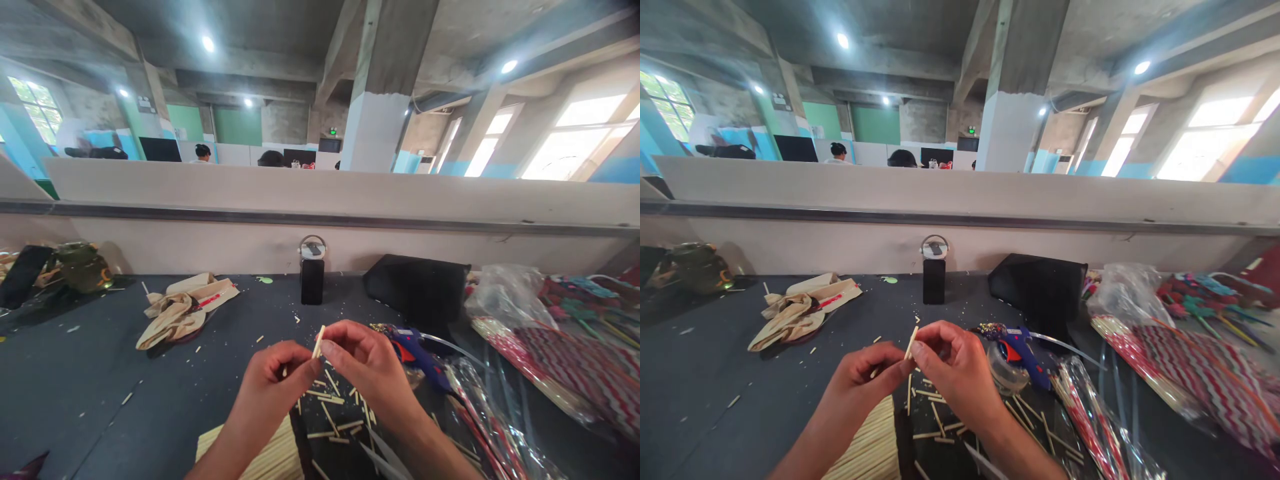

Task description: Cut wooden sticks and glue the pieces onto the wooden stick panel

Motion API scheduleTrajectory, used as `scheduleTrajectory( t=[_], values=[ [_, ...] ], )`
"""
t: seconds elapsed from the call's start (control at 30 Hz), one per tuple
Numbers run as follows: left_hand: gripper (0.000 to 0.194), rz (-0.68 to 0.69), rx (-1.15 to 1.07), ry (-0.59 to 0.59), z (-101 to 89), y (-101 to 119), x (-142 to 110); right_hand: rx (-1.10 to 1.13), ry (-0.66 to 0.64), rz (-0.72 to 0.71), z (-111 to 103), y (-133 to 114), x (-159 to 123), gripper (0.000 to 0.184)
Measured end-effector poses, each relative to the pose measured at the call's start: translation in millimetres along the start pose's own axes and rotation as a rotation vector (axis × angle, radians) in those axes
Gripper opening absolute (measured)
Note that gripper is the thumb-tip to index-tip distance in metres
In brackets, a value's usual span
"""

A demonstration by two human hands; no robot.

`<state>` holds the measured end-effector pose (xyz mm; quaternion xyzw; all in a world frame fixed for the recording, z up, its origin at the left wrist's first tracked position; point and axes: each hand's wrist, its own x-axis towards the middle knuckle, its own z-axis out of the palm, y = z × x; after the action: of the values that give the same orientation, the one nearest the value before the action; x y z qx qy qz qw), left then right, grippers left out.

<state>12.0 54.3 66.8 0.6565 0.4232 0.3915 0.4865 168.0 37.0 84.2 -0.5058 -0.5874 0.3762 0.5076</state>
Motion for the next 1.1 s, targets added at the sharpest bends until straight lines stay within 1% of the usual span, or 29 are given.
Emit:
scheduleTrajectory(
  t=[0.13,0.3,0.47,0.67,0.83,0.97,1.1],
  values=[
    [0.030,0.046,0.060,0.020,1.9,1.4,-0.3,-0.053,0.025,-0.004,0.6,2.3,0.5,0.013],
    [0.033,0.010,0.018,0.026,2.6,3.6,-0.5,-0.035,-0.022,-0.023,-0.6,2.1,-0.8,0.016],
    [0.033,0.020,0.010,-0.007,1.8,2.4,-0.2,-0.083,-0.016,-0.014,0.2,3.7,-0.8,0.016],
    [0.029,-0.084,-0.137,-0.030,2.0,4.1,0.0,0.032,-0.046,0.033,-0.9,-2.1,0.1,0.018],
    [0.030,-0.116,-0.146,-0.078,1.5,2.7,0.4,0.000,-0.015,0.039,-1.5,-1.3,1.9,0.020],
    [0.033,-0.095,-0.112,-0.084,1.3,3.2,0.5,-0.013,-0.012,0.020,-2.5,-0.6,1.9,0.021],
    [0.034,-0.055,-0.085,-0.057,1.0,5.1,-0.9,-0.016,-0.016,-0.003,-2.6,-2.5,0.3,0.021]
  ],
)
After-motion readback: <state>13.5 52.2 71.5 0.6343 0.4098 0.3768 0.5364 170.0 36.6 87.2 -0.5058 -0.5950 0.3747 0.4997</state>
